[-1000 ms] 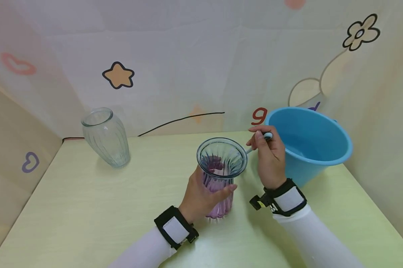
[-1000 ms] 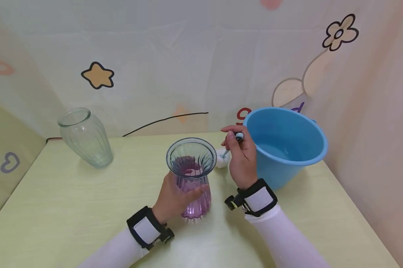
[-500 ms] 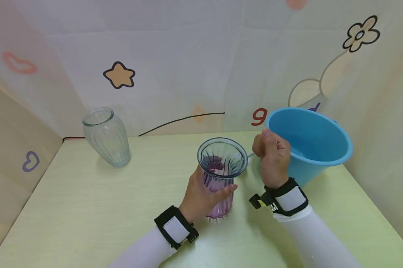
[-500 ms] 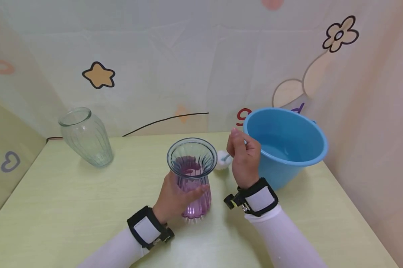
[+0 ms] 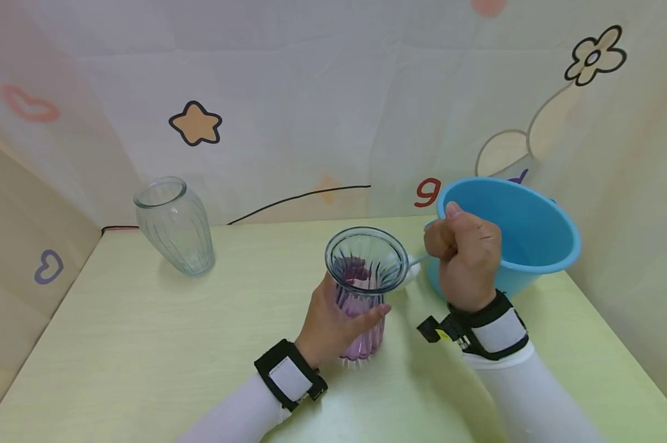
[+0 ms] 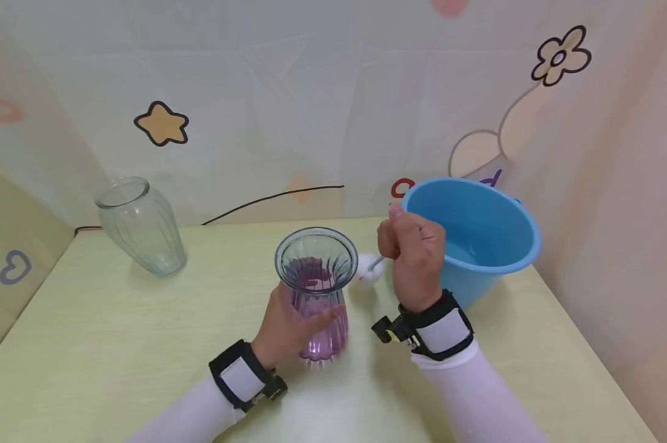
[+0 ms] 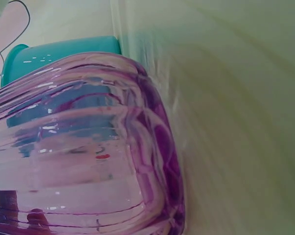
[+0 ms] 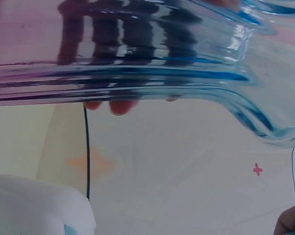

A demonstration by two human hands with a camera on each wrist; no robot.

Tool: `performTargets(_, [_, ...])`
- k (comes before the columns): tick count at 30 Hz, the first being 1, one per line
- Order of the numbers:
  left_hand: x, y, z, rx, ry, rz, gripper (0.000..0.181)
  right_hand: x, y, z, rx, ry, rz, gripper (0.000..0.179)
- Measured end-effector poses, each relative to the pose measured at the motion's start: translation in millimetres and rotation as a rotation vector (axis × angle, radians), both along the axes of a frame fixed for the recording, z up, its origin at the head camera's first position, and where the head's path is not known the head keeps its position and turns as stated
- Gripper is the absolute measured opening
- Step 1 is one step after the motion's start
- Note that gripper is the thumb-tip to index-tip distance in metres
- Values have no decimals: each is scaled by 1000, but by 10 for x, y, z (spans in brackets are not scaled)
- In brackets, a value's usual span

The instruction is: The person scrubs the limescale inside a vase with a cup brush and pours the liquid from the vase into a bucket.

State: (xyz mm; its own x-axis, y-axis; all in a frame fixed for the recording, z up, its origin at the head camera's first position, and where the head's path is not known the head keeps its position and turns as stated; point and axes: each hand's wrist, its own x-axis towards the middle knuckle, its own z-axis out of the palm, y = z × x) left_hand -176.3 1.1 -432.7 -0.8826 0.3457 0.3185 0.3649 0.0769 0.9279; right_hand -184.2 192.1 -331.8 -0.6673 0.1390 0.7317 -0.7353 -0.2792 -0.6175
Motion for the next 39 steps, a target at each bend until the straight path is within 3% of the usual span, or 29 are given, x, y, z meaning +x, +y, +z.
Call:
performTargets(9, [4,-11,2,-20,-34,3,83,152,35,308,-88,96,77,53])
performTargets(16, [2,-13,-15,-15,-35,6,85,230,-8,511,-124,197,101,55])
performTargets(23, [7,-10,-17,-6,-36,2,85,303,-23,706,-224,243,116,57])
performTargets(29, [-5,-7,-18,-4,-15,-7,85,383,-1,824,-287,297,174,56])
performTargets(34, [-5,-9,-19,-8,-18,-5,86,448,26,888,-283,325,199,53])
performTargets(39, [0,-10,-17,-8,-33,-1,87,491,83,932,-282,317,274,47])
